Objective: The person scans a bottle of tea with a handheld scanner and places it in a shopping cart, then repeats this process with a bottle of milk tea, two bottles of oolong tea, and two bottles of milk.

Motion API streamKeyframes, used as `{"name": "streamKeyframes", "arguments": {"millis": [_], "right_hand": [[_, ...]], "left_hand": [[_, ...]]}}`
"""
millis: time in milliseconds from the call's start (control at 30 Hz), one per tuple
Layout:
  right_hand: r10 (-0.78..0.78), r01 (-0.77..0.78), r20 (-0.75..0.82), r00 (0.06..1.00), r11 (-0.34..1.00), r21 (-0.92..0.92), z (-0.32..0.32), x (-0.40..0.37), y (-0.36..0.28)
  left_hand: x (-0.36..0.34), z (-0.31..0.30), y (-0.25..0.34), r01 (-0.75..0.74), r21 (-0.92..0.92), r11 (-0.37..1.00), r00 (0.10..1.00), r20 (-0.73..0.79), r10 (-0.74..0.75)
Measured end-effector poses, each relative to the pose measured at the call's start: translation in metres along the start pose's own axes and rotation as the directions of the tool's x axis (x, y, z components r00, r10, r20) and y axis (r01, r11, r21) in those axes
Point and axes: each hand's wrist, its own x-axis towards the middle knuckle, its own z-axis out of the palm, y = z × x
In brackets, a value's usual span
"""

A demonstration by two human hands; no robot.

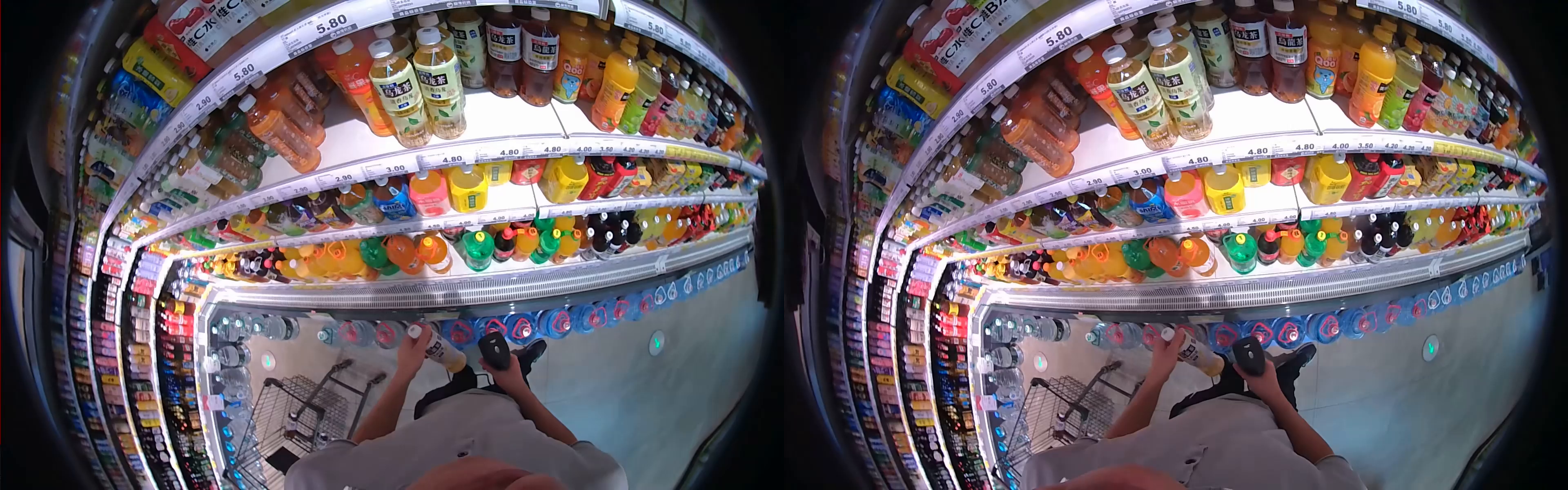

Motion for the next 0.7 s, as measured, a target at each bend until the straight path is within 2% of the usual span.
{"name": "streamKeyframes", "arguments": {"millis": [33, 100, 167, 200, 233, 267, 300, 333, 367, 400, 433, 467, 533, 567, 600, 667, 700], "right_hand": [[-0.001, 0.001, 0.028, 1.000, 1.000, -0.009, -0.009, 0.002, -0.003], [-0.019, 0.024, 0.059, 0.998, 0.995, -0.092, -0.030, 0.008, 0.001], [-0.051, 0.064, 0.083, 0.995, 0.984, -0.166, -0.048, 0.019, 0.008], [-0.270, 0.280, 0.072, 0.960, 0.916, -0.289, -0.055, 0.025, 0.013], [-0.471, 0.462, 0.085, 0.878, 0.788, -0.406, -0.065, 0.028, 0.020], [-0.445, 0.454, 0.102, 0.890, 0.843, -0.287, -0.077, 0.024, -0.016], [-0.450, 0.458, 0.099, 0.888, 0.841, -0.287, -0.082, 0.027, -0.028], [-0.284, 0.287, 0.044, 0.958, 0.942, -0.177, -0.089, 0.027, -0.036], [-0.099, 0.099, 0.013, 0.995, 0.994, -0.055, -0.095, 0.026, -0.044], [-0.115, 0.115, -0.010, 0.993, 0.993, 0.016, -0.101, 0.022, -0.055], [-0.117, 0.117, -0.007, 0.993, 0.993, 0.012, -0.109, 0.023, -0.049], [-0.109, 0.109, 0.010, 0.994, 0.994, -0.013, -0.115, 0.028, -0.040], [-0.078, 0.078, 0.014, 0.997, 0.996, -0.046, -0.129, 0.026, -0.046], [-0.081, 0.082, 0.018, 0.997, 0.995, -0.053, -0.133, 0.025, -0.044], [-0.117, 0.116, -0.017, 0.993, 0.992, -0.040, -0.135, 0.027, -0.041], [-0.157, 0.155, -0.057, 0.986, 0.987, -0.037, -0.142, 0.028, -0.040], [-0.134, 0.133, -0.055, 0.989, 0.991, -0.028, -0.146, 0.028, -0.041]], "left_hand": [[-0.001, 0.004, 0.000, 0.000, -0.011, 1.000, 1.000, -0.008, 0.000], [-0.005, 0.012, 0.022, -0.198, 0.247, 0.949, 0.978, -0.021, 0.209], [-0.009, 0.021, 0.058, -0.206, 0.263, 0.943, 0.977, 0.007, 0.212], [-0.009, 0.026, 0.080, -0.209, 0.285, 0.936, 0.978, 0.044, 0.205], [-0.008, 0.030, 0.099, -0.243, 0.165, 0.956, 0.970, 0.024, 0.242], [-0.006, 0.035, 0.120, -0.274, 0.043, 0.961, 0.962, 0.003, 0.274], [-0.005, 0.041, 0.147, -0.358, -0.062, 0.932, 0.933, -0.044, 0.356], [0.000, 0.046, 0.179, -0.440, -0.163, 0.883, 0.898, -0.099, 0.429], [0.011, 0.041, 0.209, -0.618, -0.069, 0.783, 0.786, -0.069, 0.614], [0.010, 0.044, 0.249, -0.627, 0.006, 0.779, 0.774, -0.107, 0.624], [-0.005, 0.041, 0.299, -0.781, 0.155, 0.606, 0.606, -0.047, 0.794], [-0.011, 0.047, 0.337, -0.788, -0.037, 0.614, 0.615, -0.058, 0.786], [-0.014, 0.052, 0.404, -0.891, 0.210, 0.402, 0.409, -0.012, 0.912], [-0.021, 0.061, 0.434, -0.914, 0.138, 0.382, 0.383, -0.017, 0.924], [-0.024, 0.069, 0.459, -0.896, 0.142, 0.420, 0.420, -0.030, 0.907], [-0.007, 0.084, 0.499, -0.923, 0.165, 0.348, 0.350, -0.022, 0.937], [0.008, 0.091, 0.513, -0.921, 0.167, 0.352, 0.354, -0.023, 0.935]]}}
